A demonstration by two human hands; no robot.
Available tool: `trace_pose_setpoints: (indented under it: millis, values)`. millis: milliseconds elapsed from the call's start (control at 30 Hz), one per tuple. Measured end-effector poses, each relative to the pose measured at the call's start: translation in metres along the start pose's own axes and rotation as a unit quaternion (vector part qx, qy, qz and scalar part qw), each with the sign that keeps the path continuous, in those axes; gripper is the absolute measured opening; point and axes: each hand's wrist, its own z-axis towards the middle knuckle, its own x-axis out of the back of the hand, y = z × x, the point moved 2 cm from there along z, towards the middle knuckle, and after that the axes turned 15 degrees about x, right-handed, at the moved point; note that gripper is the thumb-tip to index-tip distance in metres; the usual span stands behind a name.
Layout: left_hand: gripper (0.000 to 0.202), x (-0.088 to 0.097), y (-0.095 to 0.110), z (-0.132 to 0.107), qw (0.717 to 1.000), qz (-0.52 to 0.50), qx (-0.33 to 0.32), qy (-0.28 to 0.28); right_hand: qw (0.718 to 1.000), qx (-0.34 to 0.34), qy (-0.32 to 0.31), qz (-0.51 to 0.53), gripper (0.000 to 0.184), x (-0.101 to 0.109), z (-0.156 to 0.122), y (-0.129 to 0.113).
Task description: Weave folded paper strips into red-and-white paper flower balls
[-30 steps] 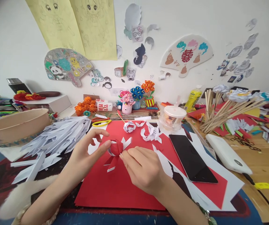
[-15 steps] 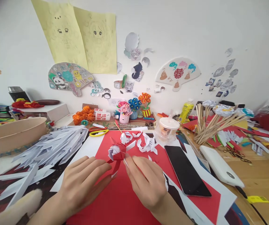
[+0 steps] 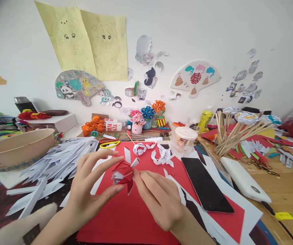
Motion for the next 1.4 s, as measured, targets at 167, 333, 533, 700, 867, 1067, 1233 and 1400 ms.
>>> trace_pose_setpoints:
  millis: [167, 333, 533, 700, 867, 1067, 1233, 1400]
  values:
    - [0.023, 0.001, 0.005, -0.001, 1.000, -0.008, -0.002, 0.028, 1.000, 0.004, -0.013, 0.011, 0.031, 0.001, -0.003, 0.000]
    - [0.021, 0.001, 0.008, -0.002, 0.998, -0.007, -0.030, 0.059, 0.999, -0.018, 0.030, 0.019, 0.023, -0.004, -0.004, -0.002]
    - [0.019, 0.003, 0.008, -0.004, 0.994, 0.022, -0.057, 0.088, 0.998, -0.023, 0.051, 0.011, 0.024, -0.007, -0.001, -0.001]
    - [0.019, 0.013, 0.001, 0.004, 0.994, -0.104, 0.015, 0.007, 0.990, -0.095, 0.085, 0.063, 0.036, -0.008, 0.000, 0.005]
    - [0.010, 0.027, 0.009, 0.011, 0.993, -0.113, -0.024, -0.039, 0.978, -0.113, 0.127, 0.123, 0.035, -0.009, 0.001, 0.010]
    - [0.008, 0.026, 0.027, 0.006, 0.995, 0.000, -0.098, -0.016, 0.976, -0.100, 0.124, 0.146, 0.032, -0.009, 0.001, 0.009]
    - [0.022, 0.021, 0.020, -0.002, 0.983, 0.090, -0.160, 0.003, 0.947, -0.151, 0.074, 0.273, 0.016, -0.020, -0.003, 0.014]
    - [0.033, 0.024, 0.013, -0.008, 0.972, 0.105, -0.211, 0.012, 0.800, -0.304, 0.016, 0.517, 0.056, -0.037, -0.011, 0.021]
